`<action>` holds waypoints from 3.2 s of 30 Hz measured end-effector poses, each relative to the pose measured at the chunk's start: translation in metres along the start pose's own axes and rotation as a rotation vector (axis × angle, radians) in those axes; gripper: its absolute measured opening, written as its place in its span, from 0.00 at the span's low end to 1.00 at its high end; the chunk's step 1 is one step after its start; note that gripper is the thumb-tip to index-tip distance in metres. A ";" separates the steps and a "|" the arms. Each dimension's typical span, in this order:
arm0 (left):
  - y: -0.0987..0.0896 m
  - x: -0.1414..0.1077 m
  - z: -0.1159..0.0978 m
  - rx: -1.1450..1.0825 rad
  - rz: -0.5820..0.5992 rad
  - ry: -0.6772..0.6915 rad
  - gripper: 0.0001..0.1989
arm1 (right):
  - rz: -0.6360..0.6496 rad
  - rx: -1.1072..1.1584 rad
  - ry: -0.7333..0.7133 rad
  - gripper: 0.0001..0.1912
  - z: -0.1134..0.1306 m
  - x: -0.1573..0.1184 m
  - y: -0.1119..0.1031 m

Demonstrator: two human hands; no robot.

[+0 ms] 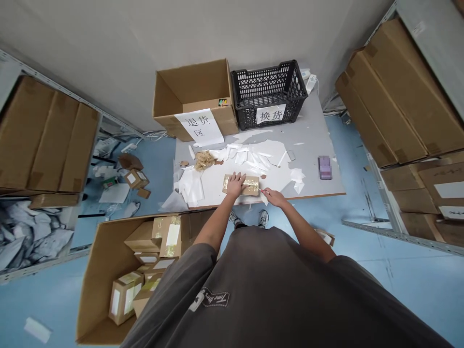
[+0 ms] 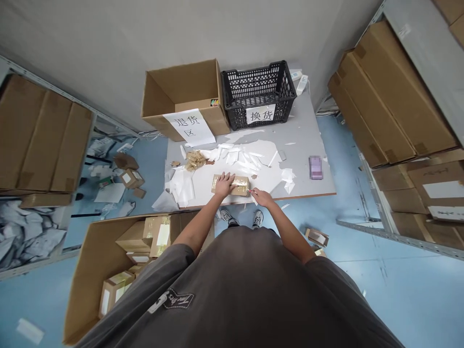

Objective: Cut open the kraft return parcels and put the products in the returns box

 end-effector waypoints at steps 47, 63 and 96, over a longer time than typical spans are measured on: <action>0.022 -0.114 0.035 -0.206 -0.168 -0.414 0.29 | -0.207 0.249 0.234 0.31 0.135 0.169 0.023; -0.013 -0.066 0.058 -0.099 0.052 0.279 0.25 | -0.365 0.325 0.334 0.21 0.073 0.079 0.093; 0.013 -0.039 0.025 -0.201 0.017 -0.091 0.50 | 0.231 -0.124 -0.088 0.14 0.054 0.087 0.001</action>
Point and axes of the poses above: each hand's wrist, its own x-axis towards the middle knuckle, its own y-axis out of the palm, z = x × y, the point moved 4 cm from there along x, towards the middle knuckle, and after that the axes turned 1 degree about y, right-handed, at the moved point
